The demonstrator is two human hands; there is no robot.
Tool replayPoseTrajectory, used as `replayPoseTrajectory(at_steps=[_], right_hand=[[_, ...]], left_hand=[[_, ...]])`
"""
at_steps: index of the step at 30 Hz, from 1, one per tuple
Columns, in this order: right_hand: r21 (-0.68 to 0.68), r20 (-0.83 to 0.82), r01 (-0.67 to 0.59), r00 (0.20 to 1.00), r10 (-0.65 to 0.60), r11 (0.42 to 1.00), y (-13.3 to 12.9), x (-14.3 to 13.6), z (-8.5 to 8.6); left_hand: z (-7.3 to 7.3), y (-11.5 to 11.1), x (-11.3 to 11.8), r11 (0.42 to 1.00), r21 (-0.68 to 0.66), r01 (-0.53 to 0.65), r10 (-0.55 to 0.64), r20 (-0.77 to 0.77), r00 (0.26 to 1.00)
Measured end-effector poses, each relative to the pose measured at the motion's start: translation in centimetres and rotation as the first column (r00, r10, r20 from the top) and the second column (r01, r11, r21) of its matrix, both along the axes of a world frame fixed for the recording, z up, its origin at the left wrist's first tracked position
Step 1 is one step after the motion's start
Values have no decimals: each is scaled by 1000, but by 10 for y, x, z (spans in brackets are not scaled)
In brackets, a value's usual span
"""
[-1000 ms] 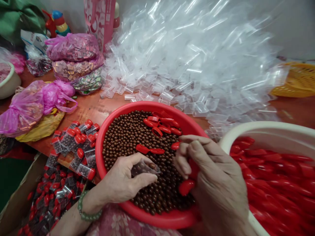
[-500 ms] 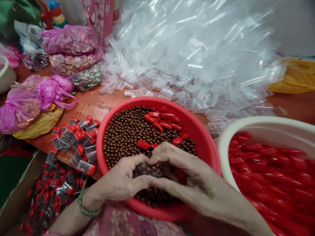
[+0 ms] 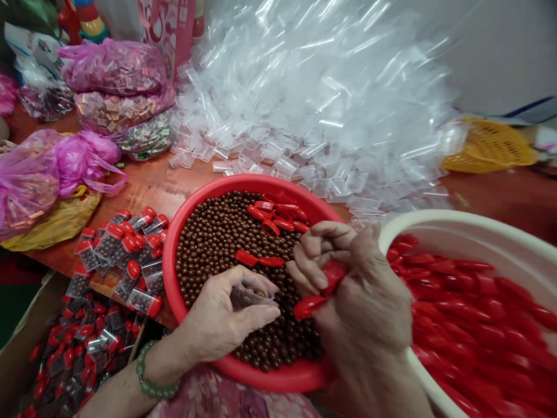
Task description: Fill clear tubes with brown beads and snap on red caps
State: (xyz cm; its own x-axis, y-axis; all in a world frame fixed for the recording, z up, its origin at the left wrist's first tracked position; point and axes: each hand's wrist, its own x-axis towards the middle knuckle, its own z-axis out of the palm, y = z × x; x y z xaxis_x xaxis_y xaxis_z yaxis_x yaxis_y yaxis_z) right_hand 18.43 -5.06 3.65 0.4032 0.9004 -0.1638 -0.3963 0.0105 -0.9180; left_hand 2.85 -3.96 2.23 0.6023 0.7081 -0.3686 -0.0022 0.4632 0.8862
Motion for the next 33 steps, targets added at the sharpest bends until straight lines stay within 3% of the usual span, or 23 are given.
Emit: replayPoseTrajectory(at_steps=[4, 6, 8, 10, 12, 14, 16, 18, 20, 23, 25, 28, 33], right_hand=[[-5, -128, 79, 989, -79, 997, 8, -18, -3], [14, -19, 120, 993, -120, 993, 6, -25, -7], [91, 249, 178, 949, -195, 980, 0, -28, -13], [233, 584, 134, 773, -249, 963, -6, -26, -19], [330, 829, -96, 505, -240, 939, -12, -20, -22], [271, 944, -337, 275, -181, 901, -16, -13, -20], [144, 983, -420, 166, -79, 896, -22, -6, -14], [26, 983, -416, 174, 51, 909, -30, 1, -9], [-45, 954, -408, 253, 160, 912, -39, 7, -8], [-32, 882, -373, 426, 202, 927, -48, 15, -11], [8, 857, -371, 482, 185, 929, -49, 19, -13], [22, 902, -433, 397, 169, 901, -45, 22, -12], [-64, 990, -562, 71, 125, 825, -35, 20, -3]], left_hand=[[4, -5, 12, 998, 0, -60, 60, -27, 998], [5, -5, 15, 996, 3, -89, 89, -61, 994], [5, -5, 15, 994, 1, -105, 105, -79, 991], [4, -4, 13, 994, -23, -103, 101, -74, 992], [2, -4, 11, 992, -63, -107, 105, -44, 994], [0, -2, 8, 988, -83, -130, 130, -10, 991], [-1, 1, 4, 987, -61, -152, 152, -1, 988], [-1, 4, 0, 987, -46, -154, 153, -19, 988], [0, 8, -3, 985, -73, -158, 157, -22, 987], [-1, 10, -5, 977, -118, -177, 178, 1, 984], [-2, 10, -5, 974, -131, -187, 191, 16, 981], [-5, 9, -5, 969, -125, -214, 219, 25, 975], [-7, 6, -7, 973, -57, -222, 222, 3, 975]])
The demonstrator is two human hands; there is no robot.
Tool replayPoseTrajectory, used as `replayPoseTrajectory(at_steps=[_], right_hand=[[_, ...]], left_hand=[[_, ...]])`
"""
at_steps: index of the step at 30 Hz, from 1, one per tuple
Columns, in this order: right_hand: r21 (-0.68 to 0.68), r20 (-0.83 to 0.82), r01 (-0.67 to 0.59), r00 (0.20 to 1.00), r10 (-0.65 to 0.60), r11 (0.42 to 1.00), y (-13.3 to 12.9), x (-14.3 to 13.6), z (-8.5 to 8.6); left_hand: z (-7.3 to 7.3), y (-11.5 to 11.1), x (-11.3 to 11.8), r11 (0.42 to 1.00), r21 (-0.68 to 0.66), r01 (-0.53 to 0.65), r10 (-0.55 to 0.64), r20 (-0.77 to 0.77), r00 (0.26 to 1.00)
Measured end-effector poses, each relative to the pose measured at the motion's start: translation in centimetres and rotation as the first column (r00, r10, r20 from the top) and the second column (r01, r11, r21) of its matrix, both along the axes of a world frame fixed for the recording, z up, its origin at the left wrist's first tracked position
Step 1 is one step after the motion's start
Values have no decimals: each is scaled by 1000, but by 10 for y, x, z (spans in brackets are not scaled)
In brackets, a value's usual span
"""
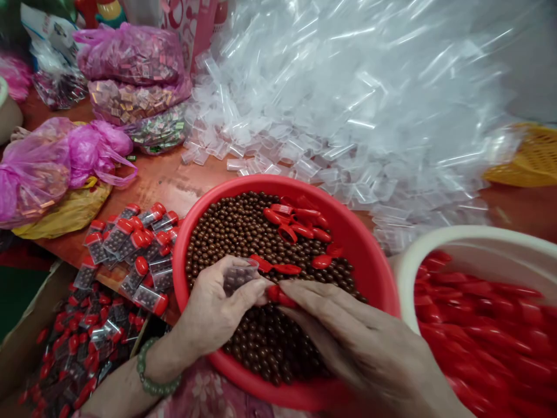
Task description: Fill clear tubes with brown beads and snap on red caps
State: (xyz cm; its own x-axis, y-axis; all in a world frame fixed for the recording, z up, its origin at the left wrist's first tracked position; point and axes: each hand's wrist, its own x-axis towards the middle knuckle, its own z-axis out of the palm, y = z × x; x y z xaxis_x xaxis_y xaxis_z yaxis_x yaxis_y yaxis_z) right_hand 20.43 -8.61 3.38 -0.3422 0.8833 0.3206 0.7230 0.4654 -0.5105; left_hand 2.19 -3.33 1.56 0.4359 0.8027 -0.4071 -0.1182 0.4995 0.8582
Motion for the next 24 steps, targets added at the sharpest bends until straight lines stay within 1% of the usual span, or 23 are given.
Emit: replayPoseTrajectory(at_steps=[3, 5, 9, 12, 14, 15, 17, 19, 20, 22, 24], right_hand=[[69, 231, -60, 972, 43, 996, 2, 1, 3], [97, 333, -74, 942, 38, 993, 3, 2, 4], [52, 416, -75, 908, 46, 996, 3, 2, 2], [-5, 399, -61, 915, 58, 998, 5, 1, -2], [-36, 325, -60, 943, 68, 998, 9, 1, -5], [-49, 258, -63, 963, 73, 997, 12, 1, -6], [-88, 77, -80, 993, 87, 993, 18, -1, -7], [-165, -117, -81, 991, 62, 983, 22, -2, -7], [-214, -198, -58, 980, 15, 975, 22, -3, -7], [-318, -324, 15, 938, -124, 948, 22, -4, -8], [-405, -424, 83, 865, -268, 910, 19, -4, -10]], left_hand=[[-1, -1, 0, 1000, -7, 20, -20, -7, 1000], [-2, -1, 1, 1000, -1, 29, -29, -17, 999], [-4, 0, 1, 998, 32, 51, -49, -54, 997], [-5, -1, 0, 996, 59, 70, -66, -76, 995], [-5, -2, -1, 996, 59, 73, -67, -89, 994], [-5, -2, -1, 996, 53, 69, -64, -88, 994], [-4, -1, -2, 998, 28, 54, -52, -64, 997], [-3, -1, -3, 999, -3, 40, -40, -24, 999], [-2, -1, -3, 999, -13, 36, -36, -7, 999], [-1, 0, -4, 999, -19, 27, -27, 11, 1000], [-2, -1, -4, 1000, -14, 17, -17, 11, 1000]])
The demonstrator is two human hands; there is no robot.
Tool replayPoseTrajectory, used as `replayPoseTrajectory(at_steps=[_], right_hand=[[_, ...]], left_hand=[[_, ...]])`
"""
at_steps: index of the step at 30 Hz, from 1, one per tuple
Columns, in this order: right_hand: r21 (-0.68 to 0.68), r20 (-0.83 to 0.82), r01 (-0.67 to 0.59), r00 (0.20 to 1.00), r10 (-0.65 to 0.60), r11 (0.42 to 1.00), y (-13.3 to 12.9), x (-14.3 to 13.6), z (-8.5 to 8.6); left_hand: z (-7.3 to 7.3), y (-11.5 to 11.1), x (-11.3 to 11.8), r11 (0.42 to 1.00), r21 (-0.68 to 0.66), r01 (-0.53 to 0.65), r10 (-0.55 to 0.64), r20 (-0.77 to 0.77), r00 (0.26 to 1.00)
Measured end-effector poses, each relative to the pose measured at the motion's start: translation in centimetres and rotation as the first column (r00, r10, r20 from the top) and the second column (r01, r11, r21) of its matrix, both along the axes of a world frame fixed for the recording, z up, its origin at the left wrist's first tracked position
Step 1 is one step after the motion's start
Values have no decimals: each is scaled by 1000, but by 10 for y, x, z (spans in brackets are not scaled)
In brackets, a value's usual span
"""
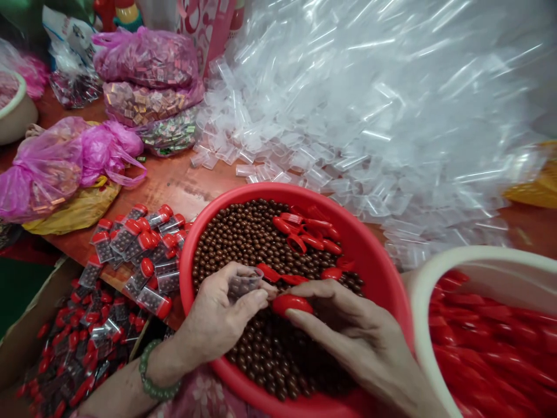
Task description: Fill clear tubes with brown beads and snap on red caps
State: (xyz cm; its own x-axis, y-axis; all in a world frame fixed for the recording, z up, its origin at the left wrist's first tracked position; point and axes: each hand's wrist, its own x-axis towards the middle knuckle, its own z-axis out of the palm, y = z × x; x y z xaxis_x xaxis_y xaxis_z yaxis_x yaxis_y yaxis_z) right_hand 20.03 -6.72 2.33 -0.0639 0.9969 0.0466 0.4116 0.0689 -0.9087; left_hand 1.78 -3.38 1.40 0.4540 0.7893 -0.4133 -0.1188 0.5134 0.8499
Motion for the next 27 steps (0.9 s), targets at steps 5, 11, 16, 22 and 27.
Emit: replayPoseTrajectory(at_steps=[5, 11, 16, 22, 27], right_hand=[[-83, -264, 235, 932, -249, 968, -5, 1, -3], [-21, -453, 311, 844, -286, 950, 4, -11, -1], [-19, -452, 368, 826, -336, 930, 5, -33, -1], [146, -327, 337, 904, -276, 930, -1, -44, -4], [223, -232, 280, 945, -228, 934, -1, -39, -6]], left_hand=[[-2, -1, 1, 999, 35, 33, -33, -19, 999], [-1, -4, 4, 990, 24, 141, -142, 8, 990], [1, -4, 5, 984, 37, 172, -176, 175, 969], [8, -1, 4, 980, 123, 157, -188, 304, 934], [2, -1, 0, 977, 114, 183, -203, 201, 958]])
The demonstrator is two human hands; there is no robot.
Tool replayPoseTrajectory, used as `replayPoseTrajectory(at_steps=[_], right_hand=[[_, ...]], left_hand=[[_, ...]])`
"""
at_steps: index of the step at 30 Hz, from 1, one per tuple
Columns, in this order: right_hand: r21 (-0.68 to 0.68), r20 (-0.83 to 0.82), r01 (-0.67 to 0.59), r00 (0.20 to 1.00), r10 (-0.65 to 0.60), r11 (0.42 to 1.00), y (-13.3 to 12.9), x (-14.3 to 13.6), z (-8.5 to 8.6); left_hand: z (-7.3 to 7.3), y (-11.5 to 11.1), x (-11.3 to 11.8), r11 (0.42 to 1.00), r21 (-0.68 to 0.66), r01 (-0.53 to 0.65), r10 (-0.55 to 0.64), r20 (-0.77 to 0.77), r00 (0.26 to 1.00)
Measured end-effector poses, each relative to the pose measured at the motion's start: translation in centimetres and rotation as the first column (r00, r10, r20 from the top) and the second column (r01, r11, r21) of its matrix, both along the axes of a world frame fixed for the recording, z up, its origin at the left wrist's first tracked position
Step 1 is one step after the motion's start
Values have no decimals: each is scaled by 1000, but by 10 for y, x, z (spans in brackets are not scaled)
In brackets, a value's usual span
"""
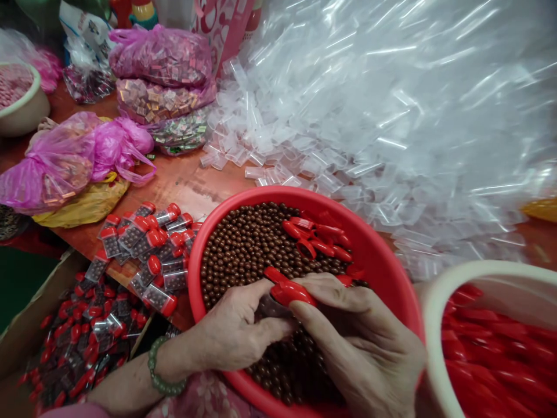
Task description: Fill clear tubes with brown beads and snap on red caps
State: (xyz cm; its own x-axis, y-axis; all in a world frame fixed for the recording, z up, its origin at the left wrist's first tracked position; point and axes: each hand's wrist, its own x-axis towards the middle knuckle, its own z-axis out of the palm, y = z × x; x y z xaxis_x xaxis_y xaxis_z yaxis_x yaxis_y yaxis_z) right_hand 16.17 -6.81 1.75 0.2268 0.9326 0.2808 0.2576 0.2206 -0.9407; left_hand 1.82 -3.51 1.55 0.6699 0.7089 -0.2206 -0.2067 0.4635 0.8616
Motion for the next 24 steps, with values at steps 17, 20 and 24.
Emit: replayPoseTrajectory(at_steps=[17, 20, 24], right_hand=[[-67, 383, -288, 877, 291, 955, 0, 25, 4], [-81, 447, -282, 847, 288, 956, -8, 26, -1], [-66, 593, -288, 759, 270, 955, -12, 24, -6]], left_hand=[[1, 6, -8, 967, 187, 173, -109, -310, 945], [0, 6, -8, 973, 171, 156, -114, -232, 966], [-4, 4, -6, 992, 36, 124, -117, -154, 981]])
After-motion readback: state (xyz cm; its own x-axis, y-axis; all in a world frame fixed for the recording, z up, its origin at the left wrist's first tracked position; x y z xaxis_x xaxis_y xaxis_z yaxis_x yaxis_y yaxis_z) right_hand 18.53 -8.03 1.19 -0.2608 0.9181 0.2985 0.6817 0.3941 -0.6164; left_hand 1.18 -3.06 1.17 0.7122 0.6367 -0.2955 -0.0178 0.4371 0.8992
